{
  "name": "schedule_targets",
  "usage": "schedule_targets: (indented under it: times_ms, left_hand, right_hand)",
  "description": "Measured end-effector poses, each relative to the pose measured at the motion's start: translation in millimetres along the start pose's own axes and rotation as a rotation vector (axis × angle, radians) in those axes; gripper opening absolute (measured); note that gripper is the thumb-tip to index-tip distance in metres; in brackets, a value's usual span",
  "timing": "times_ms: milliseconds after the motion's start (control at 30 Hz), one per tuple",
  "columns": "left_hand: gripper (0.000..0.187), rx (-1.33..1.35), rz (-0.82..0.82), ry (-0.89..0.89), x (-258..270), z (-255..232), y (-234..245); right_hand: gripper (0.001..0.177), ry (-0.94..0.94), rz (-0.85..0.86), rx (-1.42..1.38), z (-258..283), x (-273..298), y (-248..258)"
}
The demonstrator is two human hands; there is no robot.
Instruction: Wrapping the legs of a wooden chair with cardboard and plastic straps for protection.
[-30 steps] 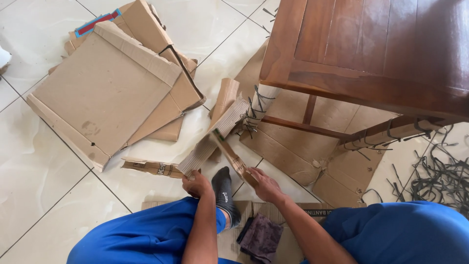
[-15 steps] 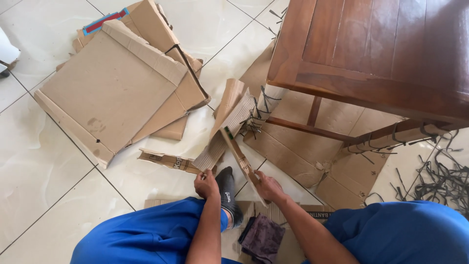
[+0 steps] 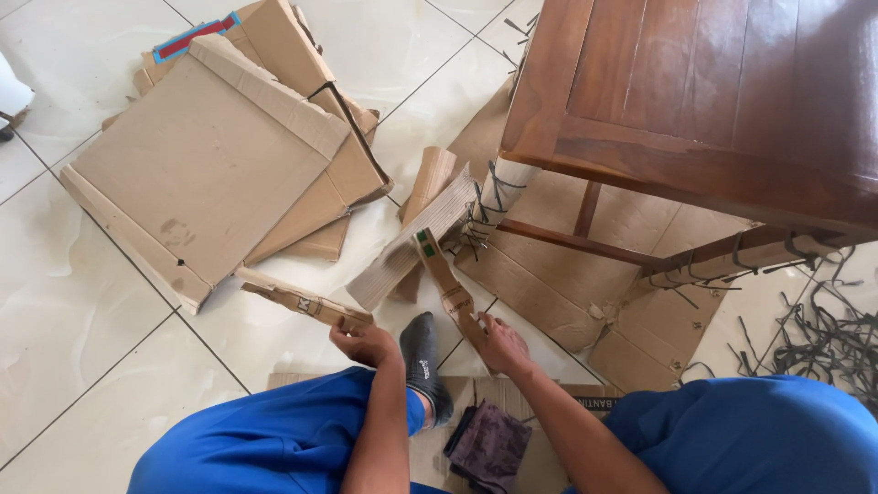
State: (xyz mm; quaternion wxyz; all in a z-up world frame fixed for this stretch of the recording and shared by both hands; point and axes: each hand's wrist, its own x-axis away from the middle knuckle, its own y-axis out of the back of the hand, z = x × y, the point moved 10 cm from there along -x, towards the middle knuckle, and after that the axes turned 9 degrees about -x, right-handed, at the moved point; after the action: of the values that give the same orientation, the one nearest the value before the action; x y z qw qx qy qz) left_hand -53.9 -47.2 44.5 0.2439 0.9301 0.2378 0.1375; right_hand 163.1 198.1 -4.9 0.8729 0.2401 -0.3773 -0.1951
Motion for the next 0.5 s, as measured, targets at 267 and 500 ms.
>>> schedule_targets:
  times_ms: [267,500]
  left_hand:
    - [0.031,0.077,0.112,-0.249,30,-56,-6]
    - [0.037,0.188,0.517,-0.469,106,-62,-46]
  right_hand:
    - [0.057,-0.014,0.016,0.025,14,9,6]
    - [0.043,0.202,-0.254,-0.46,68,5,56]
